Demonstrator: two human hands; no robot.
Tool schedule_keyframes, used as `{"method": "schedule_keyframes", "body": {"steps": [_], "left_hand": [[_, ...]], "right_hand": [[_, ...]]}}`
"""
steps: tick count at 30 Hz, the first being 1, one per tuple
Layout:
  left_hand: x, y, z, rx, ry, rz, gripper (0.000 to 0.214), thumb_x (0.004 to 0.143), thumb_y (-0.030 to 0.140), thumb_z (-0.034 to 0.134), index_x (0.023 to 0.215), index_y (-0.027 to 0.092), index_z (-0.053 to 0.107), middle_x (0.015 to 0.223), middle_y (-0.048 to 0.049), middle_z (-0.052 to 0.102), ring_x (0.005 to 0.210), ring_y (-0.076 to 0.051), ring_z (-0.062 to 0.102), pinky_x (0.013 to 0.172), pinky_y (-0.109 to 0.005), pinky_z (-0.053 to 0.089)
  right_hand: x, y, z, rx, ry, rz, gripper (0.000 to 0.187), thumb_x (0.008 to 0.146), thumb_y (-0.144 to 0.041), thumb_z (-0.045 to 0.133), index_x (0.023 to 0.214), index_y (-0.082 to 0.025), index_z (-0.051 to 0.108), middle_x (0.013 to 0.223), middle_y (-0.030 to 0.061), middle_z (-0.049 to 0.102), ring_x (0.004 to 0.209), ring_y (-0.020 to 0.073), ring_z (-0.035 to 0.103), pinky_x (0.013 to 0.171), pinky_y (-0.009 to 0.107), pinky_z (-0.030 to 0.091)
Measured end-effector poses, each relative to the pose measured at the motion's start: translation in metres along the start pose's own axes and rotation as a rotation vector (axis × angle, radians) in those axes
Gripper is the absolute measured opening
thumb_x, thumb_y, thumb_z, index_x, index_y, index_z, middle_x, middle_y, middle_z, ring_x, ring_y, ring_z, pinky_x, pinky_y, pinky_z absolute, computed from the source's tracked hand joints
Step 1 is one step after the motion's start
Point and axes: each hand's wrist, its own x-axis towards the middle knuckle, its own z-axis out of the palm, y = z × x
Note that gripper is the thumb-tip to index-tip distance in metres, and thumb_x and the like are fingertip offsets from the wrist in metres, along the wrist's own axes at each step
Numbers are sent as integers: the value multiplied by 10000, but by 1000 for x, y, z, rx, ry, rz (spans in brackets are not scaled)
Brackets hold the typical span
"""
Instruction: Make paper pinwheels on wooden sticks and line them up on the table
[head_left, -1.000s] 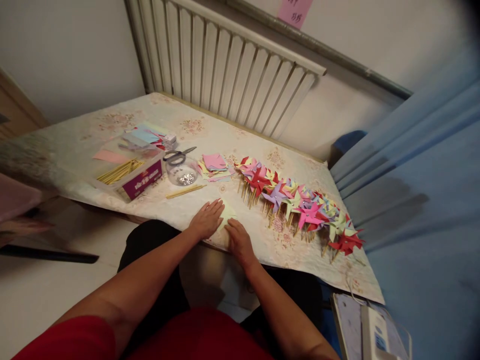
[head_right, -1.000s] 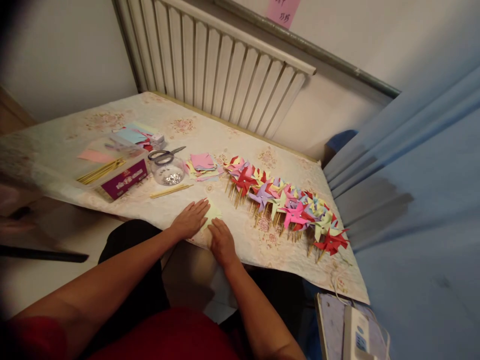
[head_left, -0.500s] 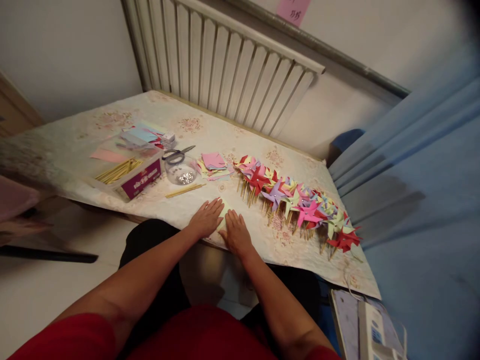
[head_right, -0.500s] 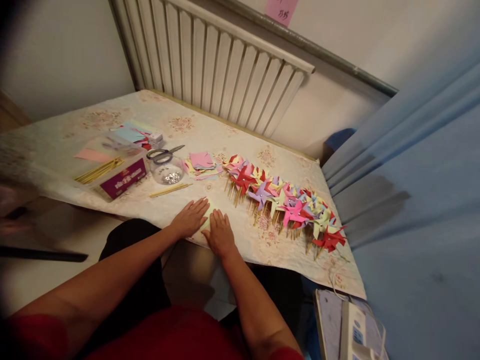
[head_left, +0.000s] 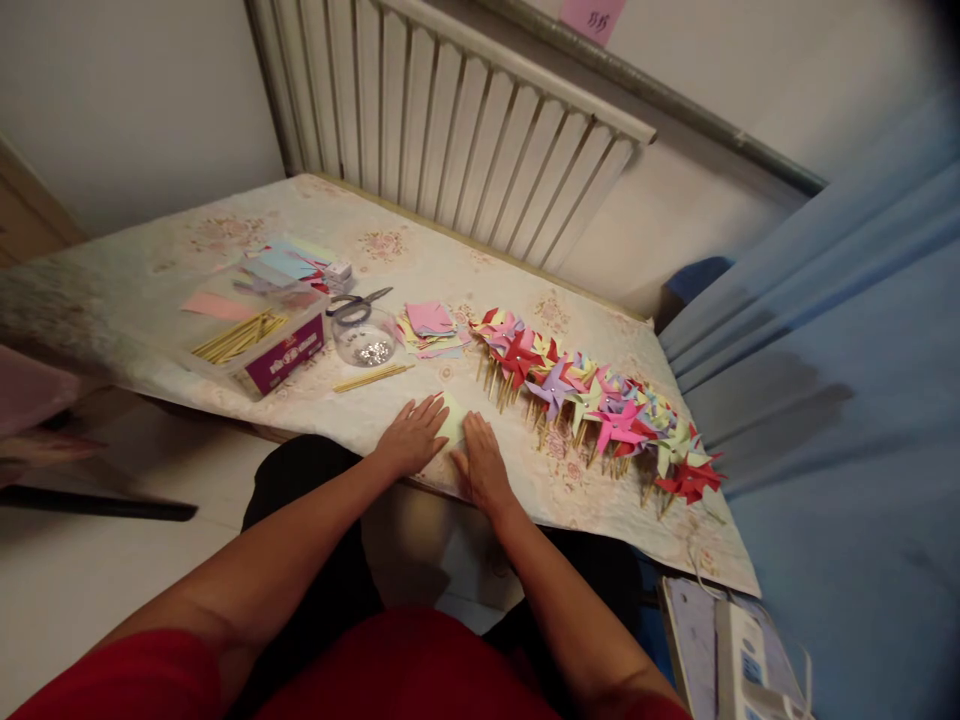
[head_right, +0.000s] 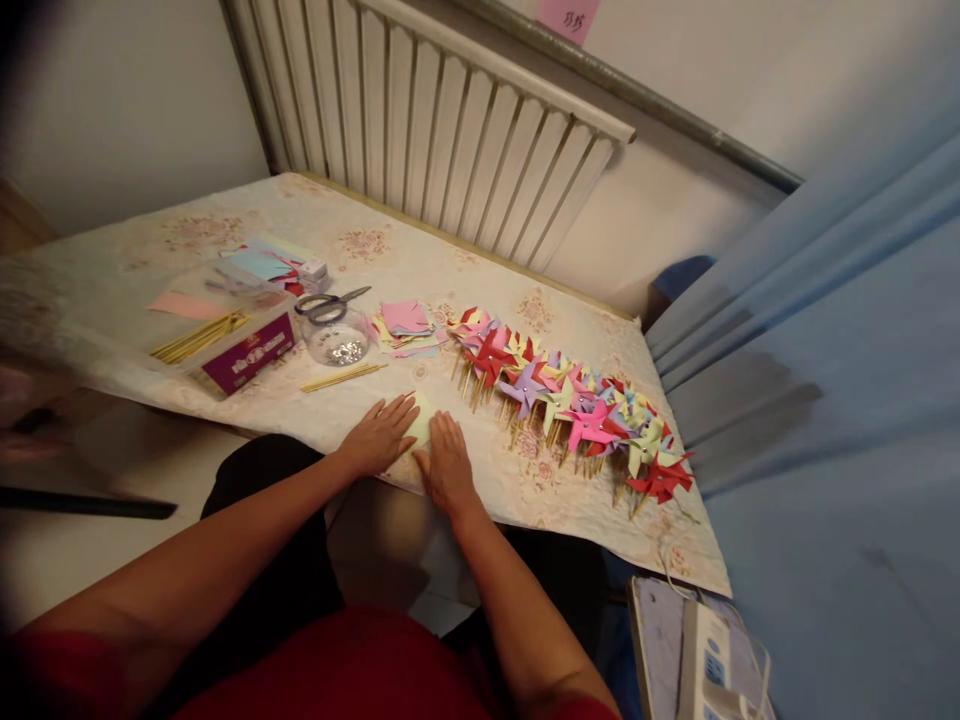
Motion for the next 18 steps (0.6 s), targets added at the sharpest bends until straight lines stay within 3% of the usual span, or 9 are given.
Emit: {"method": "schedule_keyframes", "body": {"steps": [7,13,18], "left_hand": [[-2,-3,0,-7,-78,21,605,930,321,428,1517,195,355,1589,-114,334,1485,-261,242,1203,-476,173],[-3,-4,2,3,-56,24,598,944,283,384,1532,189,322,1606,-111,294,1495,-250,213,1206,-467,165],[-1,0,-3,-9,-55,8,588,956,299,364,1533,190,323,1599,-93,317,1495,-260,213,1198,-476,197]], "right_hand": [[50,-28,10,118,-72,-163,638,961,-327,501,1528,-116,301,1541,161,395,1478,234,271,1218,451,252],[61,-16,32,132,-134,-88,612,963,-311,489,1516,-103,327,1555,156,373,1486,242,249,1213,451,255],[59,-8,32,81,-139,-42,645,968,-338,481,1525,-73,293,1578,176,318,1486,242,251,1218,450,228]]}}
